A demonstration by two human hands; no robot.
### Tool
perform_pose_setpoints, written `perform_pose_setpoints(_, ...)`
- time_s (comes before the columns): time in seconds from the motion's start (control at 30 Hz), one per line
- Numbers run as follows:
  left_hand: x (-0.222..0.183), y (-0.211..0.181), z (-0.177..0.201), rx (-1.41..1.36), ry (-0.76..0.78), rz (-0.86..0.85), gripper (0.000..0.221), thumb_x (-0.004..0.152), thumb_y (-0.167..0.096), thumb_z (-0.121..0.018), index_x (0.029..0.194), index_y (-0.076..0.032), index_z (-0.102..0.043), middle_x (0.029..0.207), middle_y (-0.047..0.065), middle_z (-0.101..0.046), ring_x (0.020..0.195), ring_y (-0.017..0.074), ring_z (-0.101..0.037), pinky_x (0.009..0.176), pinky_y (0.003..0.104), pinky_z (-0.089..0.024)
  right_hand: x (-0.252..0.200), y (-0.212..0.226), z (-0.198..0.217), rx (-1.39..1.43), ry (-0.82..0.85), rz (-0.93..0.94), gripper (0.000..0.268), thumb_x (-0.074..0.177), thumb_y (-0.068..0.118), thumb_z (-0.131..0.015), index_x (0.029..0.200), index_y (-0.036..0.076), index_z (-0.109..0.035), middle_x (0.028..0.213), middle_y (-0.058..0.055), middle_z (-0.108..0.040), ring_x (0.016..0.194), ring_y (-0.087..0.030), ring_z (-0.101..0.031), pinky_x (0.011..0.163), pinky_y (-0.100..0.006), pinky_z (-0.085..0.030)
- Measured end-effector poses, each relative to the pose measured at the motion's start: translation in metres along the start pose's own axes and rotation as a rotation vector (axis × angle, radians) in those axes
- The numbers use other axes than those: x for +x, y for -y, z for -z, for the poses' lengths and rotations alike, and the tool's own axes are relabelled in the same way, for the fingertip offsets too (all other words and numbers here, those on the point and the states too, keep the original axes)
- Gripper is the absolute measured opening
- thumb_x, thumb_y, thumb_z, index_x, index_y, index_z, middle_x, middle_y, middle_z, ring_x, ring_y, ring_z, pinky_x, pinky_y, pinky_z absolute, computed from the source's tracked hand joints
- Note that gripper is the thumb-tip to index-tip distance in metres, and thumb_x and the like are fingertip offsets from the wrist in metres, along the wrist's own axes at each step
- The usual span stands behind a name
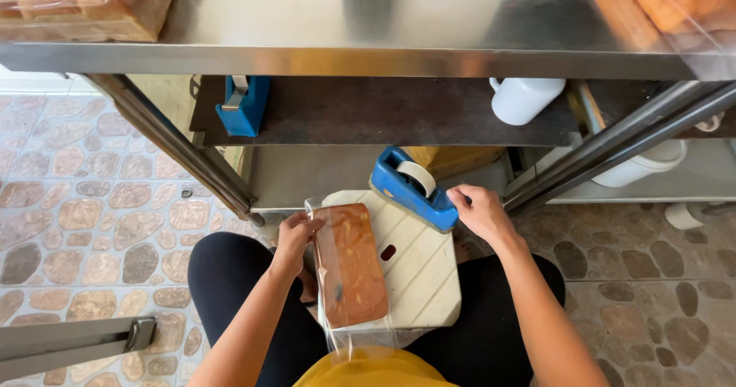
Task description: The person packages individual loaves of bread by placing them into plastic bags and sealing the bags using a tape dispenser.
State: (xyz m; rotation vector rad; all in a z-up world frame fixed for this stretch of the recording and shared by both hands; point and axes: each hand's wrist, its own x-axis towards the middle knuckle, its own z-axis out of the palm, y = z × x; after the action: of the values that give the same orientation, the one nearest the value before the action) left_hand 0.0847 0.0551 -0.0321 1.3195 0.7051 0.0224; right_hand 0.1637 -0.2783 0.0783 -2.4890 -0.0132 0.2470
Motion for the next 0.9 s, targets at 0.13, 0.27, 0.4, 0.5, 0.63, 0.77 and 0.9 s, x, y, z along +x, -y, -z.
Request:
perform_pose_setpoints(0.13,-0.022,-0.024,-0.005,-0.005,0.013,-0.034,0.026,0.066,-0.011,-0.076,0.088,-0.004,-0.064,0.071,0.003,-0.061,0.059,0.0116,-0.052,0.052,0.020,-0.039,0.001,0.007,0.005,0.121,-0.034,0.138,0.015,0.082,0.022,-0.067,0.089,0.010,-0.072,0.094,-0.013,-0.070,0.093,-0.033,-0.065,0.073,-0.043,-0.054)
perform_pose_setpoints(0.27,-0.029,-0.045,-0.007,-0.086,0.134,-0.008,0.049,0.066,-0.004,-0.074,0.111,-0.010,-0.054,0.077,0.005,-0.059,0.064,0.0159,-0.060,0.055,0.024,-0.049,-0.014,-0.005,0.009,0.926,-0.020,0.090,0.013,0.076,0.001,-0.068,0.084,-0.008,-0.063,0.111,-0.024,-0.063,0.089,-0.029,-0.066,0.059,-0.036,-0.056)
perform_pose_setpoints(0.4,-0.043,-0.064,-0.010,-0.159,0.292,-0.077,0.065,0.068,0.006,-0.067,0.124,-0.021,-0.049,0.084,0.006,-0.058,0.071,0.0169,-0.062,0.059,0.028,-0.055,-0.033,-0.034,-0.003,1.278,-0.078,-0.061,0.008,0.073,-0.008,-0.062,0.080,-0.010,-0.060,0.092,-0.021,-0.065,0.080,-0.028,-0.065,0.071,-0.057,-0.055)
perform_pose_setpoints(0.5,-0.037,-0.056,-0.013,-0.149,0.345,-0.120,0.056,0.067,0.006,-0.069,0.113,-0.019,-0.053,0.084,0.004,-0.057,0.074,0.0140,-0.061,0.061,0.027,-0.056,-0.017,-0.087,-0.027,1.076,-0.034,-0.145,0.016,0.073,0.001,-0.069,0.087,-0.004,-0.062,0.084,-0.013,-0.066,0.077,-0.020,-0.064,0.064,-0.031,-0.054)
perform_pose_setpoints(0.63,-0.049,-0.071,-0.023,-0.159,0.455,-0.254,0.051,0.066,0.008,-0.069,0.105,-0.019,-0.051,0.081,-0.001,-0.058,0.071,0.0085,-0.059,0.061,0.022,-0.053,-0.027,-0.061,-0.015,0.964,0.008,-0.178,0.017,0.077,0.004,-0.069,0.093,0.000,-0.065,0.065,-0.006,-0.054,0.056,-0.009,-0.044,0.046,-0.020,-0.036)
perform_pose_setpoints(0.77,-0.066,-0.080,-0.033,-0.104,0.543,-0.359,0.049,0.064,0.008,-0.077,0.098,-0.014,-0.051,0.077,0.001,-0.061,0.070,0.0083,-0.057,0.061,0.020,-0.051,0.000,-0.088,-0.030,0.625,-0.209,-0.132,0.033,0.067,0.013,-0.082,0.091,0.000,-0.064,0.059,-0.009,-0.057,0.050,-0.009,-0.044,0.044,-0.021,-0.033)
perform_pose_setpoints(0.9,-0.082,-0.085,-0.041,-0.018,0.594,-0.456,0.050,0.061,0.005,-0.081,0.096,-0.013,-0.051,0.076,0.000,-0.060,0.072,0.0085,-0.057,0.060,0.021,-0.050,-0.001,-0.069,0.003,-0.279,-0.459,-0.164,0.024,0.083,0.032,-0.071,0.080,0.013,-0.057,0.072,-0.009,-0.063,0.079,-0.033,-0.064,0.074,-0.047,-0.049)
